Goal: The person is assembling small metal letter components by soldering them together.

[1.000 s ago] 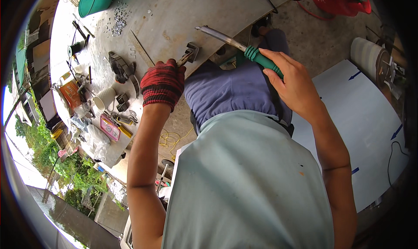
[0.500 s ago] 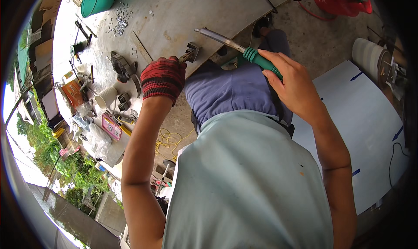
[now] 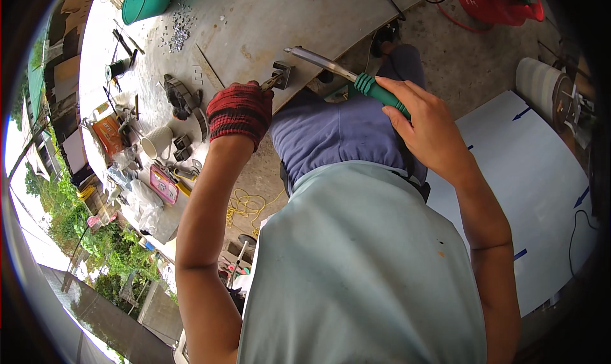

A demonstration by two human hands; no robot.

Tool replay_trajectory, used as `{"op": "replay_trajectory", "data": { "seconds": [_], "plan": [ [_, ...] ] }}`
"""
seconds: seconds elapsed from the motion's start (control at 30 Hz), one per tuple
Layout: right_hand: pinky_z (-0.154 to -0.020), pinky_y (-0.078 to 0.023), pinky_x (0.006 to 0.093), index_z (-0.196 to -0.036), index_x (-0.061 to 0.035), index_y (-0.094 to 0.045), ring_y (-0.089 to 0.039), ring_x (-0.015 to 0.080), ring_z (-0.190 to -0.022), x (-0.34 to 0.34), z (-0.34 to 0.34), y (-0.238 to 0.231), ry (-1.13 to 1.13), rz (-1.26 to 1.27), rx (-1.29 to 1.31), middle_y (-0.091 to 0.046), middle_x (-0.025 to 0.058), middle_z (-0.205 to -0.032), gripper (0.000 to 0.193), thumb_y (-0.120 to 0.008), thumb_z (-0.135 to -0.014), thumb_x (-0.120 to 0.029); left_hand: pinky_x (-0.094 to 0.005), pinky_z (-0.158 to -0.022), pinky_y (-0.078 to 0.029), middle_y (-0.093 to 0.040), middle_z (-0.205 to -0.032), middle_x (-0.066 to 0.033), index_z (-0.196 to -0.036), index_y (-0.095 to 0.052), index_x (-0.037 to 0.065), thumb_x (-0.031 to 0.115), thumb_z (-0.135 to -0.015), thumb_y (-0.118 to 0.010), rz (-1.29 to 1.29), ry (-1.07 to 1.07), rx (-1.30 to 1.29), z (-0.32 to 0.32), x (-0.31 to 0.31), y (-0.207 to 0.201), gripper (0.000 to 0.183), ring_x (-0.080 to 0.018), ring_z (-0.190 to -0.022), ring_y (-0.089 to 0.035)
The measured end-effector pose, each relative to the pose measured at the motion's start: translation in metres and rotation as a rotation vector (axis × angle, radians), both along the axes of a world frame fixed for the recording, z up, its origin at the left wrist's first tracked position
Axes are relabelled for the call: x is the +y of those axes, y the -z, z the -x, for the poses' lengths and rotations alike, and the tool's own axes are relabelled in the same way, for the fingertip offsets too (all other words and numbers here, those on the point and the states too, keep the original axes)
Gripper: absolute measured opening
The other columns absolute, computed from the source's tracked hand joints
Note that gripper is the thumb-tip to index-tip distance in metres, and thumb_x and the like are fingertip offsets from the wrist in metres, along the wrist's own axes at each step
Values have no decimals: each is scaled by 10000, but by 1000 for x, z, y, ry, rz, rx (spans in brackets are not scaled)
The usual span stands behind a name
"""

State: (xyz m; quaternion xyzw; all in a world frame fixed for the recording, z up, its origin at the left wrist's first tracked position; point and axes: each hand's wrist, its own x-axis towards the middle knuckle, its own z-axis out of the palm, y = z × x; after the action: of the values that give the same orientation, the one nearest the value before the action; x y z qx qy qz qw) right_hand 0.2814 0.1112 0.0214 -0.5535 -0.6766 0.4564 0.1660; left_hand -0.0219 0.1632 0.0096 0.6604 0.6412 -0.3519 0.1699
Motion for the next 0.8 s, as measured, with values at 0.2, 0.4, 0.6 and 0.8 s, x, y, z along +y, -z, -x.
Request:
{"op": "replay_trajectory", "data": {
  "seconds": [0.2, 0.4, 0.6, 0.8],
  "plan": [
    [-762, -531, 467, -1362, -20, -597, -673, 394, -860, 0, 0, 1, -3, -20, 5, -673, 188, -1022, 411, -679, -963, -70, -499, -845, -568, -754, -983, -176, -1020, -740, 100, 440, -1010, -528, 8, 1, 12, 1, 1, 2, 400, -375, -966, -722],
    [-846, -538, 421, -1387, -23, -595, -674, 379, -947, 1, -2, -2, -12, 76, -28, -679, 184, -1104, 429, -663, -966, -61, -498, -841, -566, -753, -975, -178, -1014, -739, 99, 451, -1018, -508, 39, -3, -19, -5, 6, 0, 422, -381, -970, -719],
    [-838, -537, 424, -1390, -24, -593, -673, 378, -936, 2, -2, -4, -24, 96, -34, -676, 187, -1096, 428, -661, -969, -67, -502, -865, -559, -752, -1000, -185, -1043, -734, 95, 453, -1031, -487, 53, -10, 11, -4, 6, 0, 435, -379, -996, -715],
    [-838, -537, 425, -1390, -26, -593, -672, 377, -938, 0, -3, 0, -24, 80, -30, -676, 183, -1097, 421, -654, -975, -70, -504, -875, -559, -748, -1029, -192, -1073, -731, 96, 454, -1034, -484, 67, -19, 28, -7, 8, -5, 437, -385, -1013, -713]
  ]
}}
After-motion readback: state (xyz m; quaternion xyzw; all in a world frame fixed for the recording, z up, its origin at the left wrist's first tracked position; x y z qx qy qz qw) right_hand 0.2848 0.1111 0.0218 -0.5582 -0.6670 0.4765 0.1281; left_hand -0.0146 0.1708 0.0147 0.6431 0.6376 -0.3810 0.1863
